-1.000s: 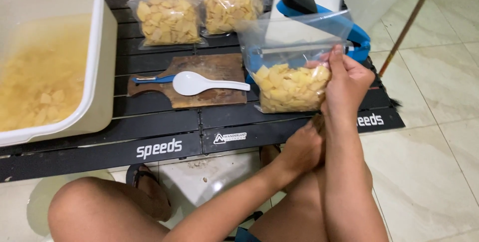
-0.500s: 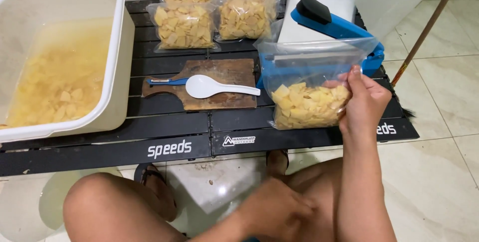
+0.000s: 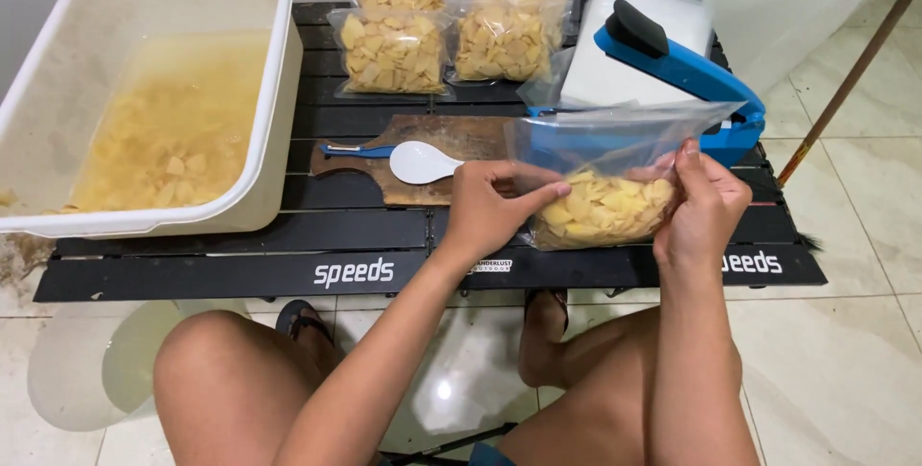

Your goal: The person scoops pieces of dried fruit from a tub of liquid into a plastic bag by hand using a large spoon, then uses a heat sealer to seal the bag.

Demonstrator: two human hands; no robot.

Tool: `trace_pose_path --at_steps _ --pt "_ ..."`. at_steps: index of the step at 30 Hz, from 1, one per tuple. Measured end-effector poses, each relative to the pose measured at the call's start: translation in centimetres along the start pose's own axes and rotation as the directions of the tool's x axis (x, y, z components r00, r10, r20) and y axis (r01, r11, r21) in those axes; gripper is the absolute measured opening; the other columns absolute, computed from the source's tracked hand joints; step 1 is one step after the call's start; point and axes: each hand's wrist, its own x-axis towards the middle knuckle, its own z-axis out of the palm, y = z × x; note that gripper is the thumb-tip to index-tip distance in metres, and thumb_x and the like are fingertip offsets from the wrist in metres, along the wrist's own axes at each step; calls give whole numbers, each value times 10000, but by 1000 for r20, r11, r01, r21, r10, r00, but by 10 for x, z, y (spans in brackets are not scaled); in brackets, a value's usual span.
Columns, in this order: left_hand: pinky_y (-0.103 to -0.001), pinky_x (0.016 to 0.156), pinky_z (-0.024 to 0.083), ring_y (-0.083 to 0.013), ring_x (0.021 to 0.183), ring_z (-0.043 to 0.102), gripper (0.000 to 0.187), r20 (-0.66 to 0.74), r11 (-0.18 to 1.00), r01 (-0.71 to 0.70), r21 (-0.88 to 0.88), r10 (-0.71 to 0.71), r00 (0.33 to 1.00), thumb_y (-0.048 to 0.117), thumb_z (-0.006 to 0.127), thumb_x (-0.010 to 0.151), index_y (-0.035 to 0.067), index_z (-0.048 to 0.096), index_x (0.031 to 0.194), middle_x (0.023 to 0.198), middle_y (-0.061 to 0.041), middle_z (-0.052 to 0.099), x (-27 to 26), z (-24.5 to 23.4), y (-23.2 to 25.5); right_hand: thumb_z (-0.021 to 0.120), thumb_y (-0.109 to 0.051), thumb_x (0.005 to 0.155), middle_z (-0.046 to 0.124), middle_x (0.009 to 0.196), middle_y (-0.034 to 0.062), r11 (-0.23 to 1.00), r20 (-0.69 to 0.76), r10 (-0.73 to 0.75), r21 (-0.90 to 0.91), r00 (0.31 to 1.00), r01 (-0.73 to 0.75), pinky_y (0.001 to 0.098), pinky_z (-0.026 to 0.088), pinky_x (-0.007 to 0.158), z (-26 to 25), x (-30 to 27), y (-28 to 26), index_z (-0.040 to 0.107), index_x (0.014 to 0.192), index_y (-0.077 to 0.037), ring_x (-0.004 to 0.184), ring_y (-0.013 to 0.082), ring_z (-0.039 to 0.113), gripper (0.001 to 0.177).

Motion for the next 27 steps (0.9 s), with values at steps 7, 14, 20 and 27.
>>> trace_pose_path --at_steps 7,14,20,27 --pt "-179 559 558 -75 606 688 144 -7 986 -102 132 104 995 161 819 820 92 817 946 814 -74 820 10 -18 19 590 -95 1081 665 841 49 999 59 -13 40 998 11 202 573 680 -2 -1 2 684 982 -8 689 168 721 162" --pt "-159 553 450 -31 614 549 113 -45 979 -187 -84 183 982 56 820 842 21 805 949 825 -60 792 14 -30 36 581 -109 1088 669 820 49 999 85 -33 29 996 31 183 561 678 7 -5 0 683 1004 4 688 143 708 174" --pt "-171 596 516 -52 646 614 125 -64 975 -208 -73 204 977 44 825 829 7 799 945 840 -88 795 10 -39 38 605 -153 1098 665 828 19 995 78 -96 1 992 96 159 515 756 10 -7 5 680 892 -31 708 53 595 251" --pt "-175 582 530 -73 645 683 190 24 946 -284 158 284 958 97 818 832 57 785 1015 872 -100 814 7 -64 52 640 -215 1089 689 863 54 993 96 -112 45 989 108 190 540 736 15 -11 6 680 874 -35 689 99 635 283"
